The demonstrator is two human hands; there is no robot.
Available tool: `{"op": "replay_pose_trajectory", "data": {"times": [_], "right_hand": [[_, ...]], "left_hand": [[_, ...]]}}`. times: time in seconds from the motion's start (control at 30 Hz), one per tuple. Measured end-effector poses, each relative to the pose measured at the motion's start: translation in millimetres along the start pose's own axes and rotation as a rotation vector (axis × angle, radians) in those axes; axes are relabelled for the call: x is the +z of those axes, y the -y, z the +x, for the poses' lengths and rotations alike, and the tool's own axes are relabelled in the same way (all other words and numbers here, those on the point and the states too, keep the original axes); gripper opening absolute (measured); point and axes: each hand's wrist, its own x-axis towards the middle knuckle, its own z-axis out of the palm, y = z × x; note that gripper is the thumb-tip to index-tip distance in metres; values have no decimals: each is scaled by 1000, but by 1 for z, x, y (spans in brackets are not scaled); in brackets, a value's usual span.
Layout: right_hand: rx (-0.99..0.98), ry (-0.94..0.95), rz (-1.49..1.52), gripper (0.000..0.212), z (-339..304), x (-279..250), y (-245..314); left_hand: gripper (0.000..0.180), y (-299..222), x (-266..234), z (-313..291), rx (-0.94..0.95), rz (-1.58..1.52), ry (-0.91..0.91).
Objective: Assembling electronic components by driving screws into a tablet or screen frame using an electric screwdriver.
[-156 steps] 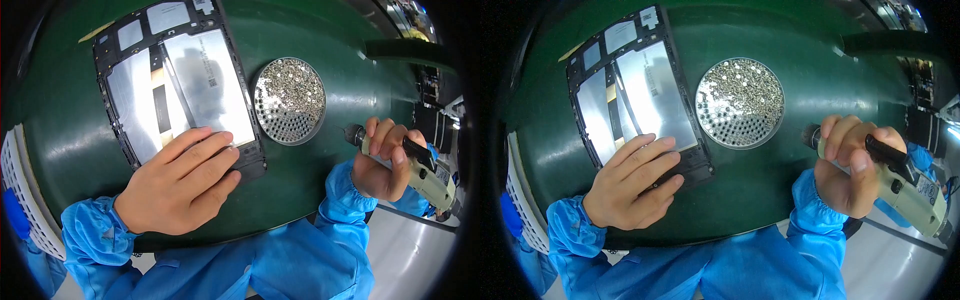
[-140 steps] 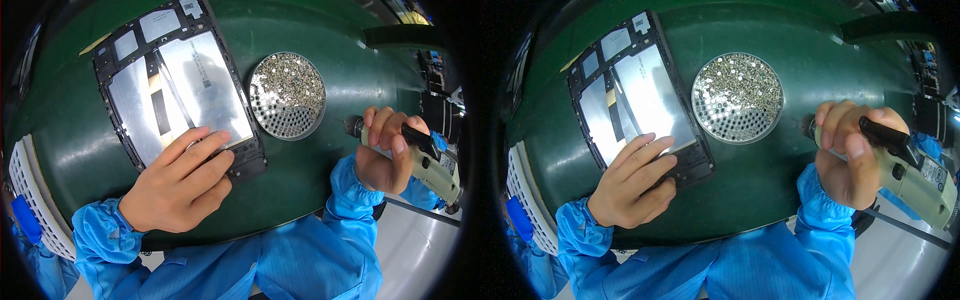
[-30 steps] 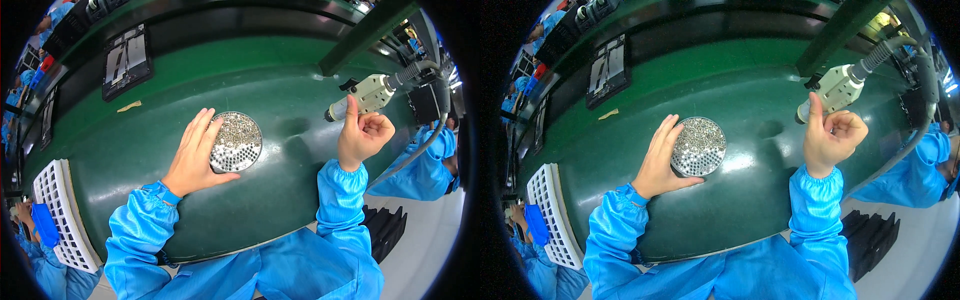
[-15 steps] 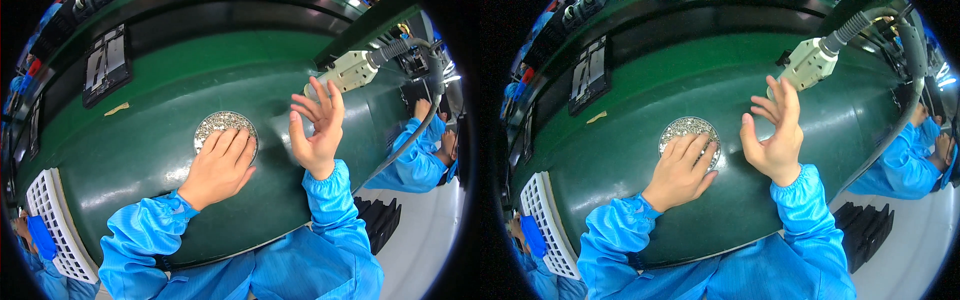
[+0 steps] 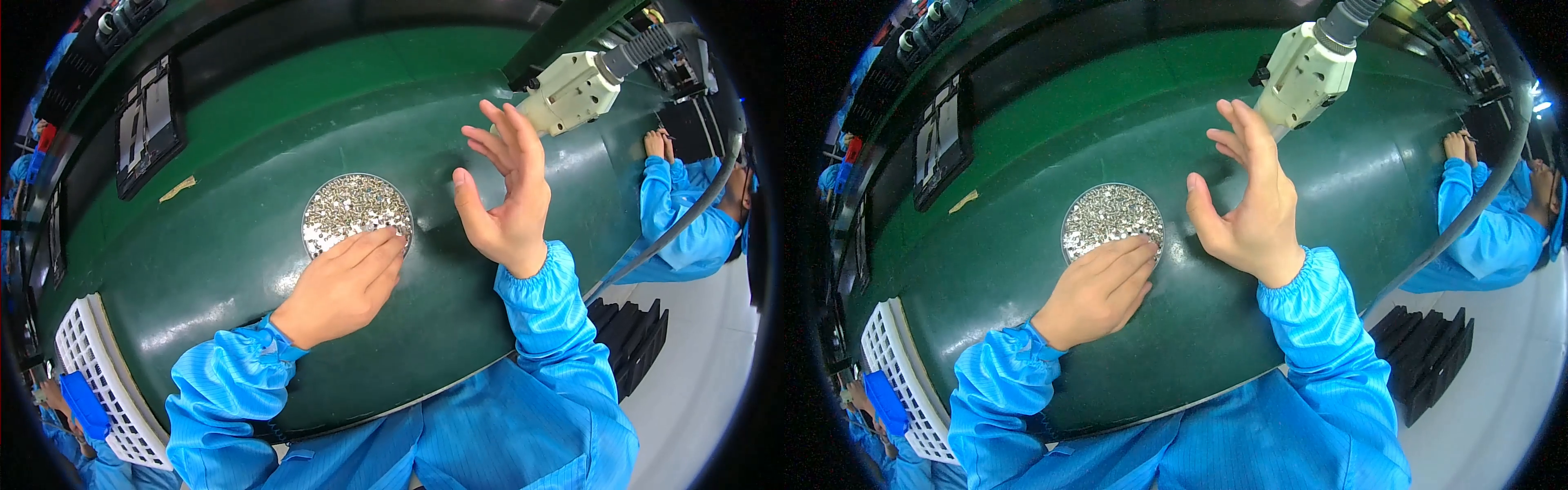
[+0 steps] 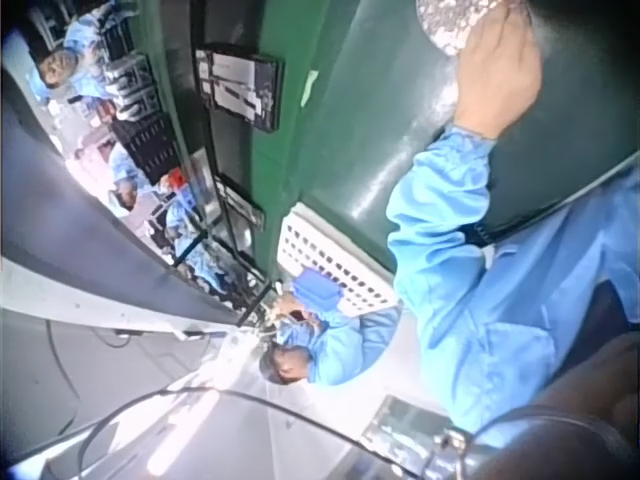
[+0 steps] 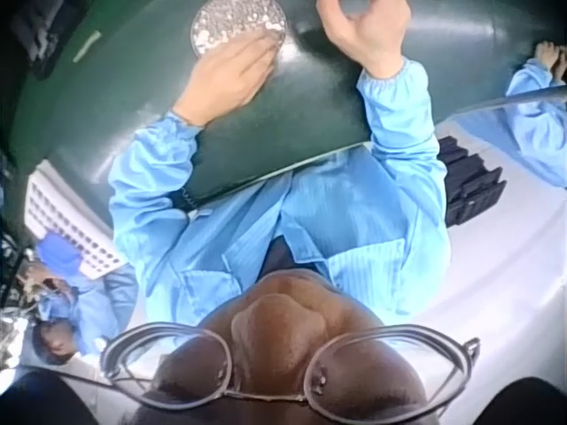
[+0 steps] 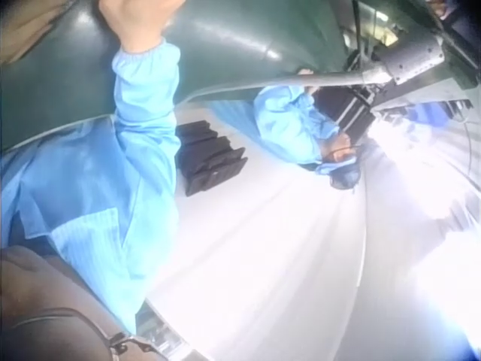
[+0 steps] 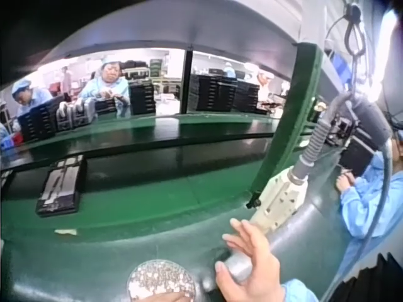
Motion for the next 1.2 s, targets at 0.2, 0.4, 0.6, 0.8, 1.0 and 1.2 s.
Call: {"op": "replay_pose_trajectory", "data": {"times": [0.2, 0.4, 0.6, 0.8, 1.0, 1.2], "right_hand": [[6, -10, -10, 72, 1, -6, -4], [41, -140, -52, 38, -2, -12, -13], [329, -297, -274, 45, 0, -24, -24], [270, -333, 164, 57, 10, 2, -28], [296, -227, 155, 38, -2, -5, -29], [209, -130, 162, 40, 2, -10, -29]], "left_hand": [[36, 1, -14, -5, 0, -110, 7], [39, 9, -10, 13, 68, -108, 47], [43, 14, -14, 8, 81, -32, 117], [44, 25, -17, 23, 39, -37, 93], [46, 30, -8, 8, 41, -100, 136], [41, 30, -8, 22, 36, -146, 149]]}}
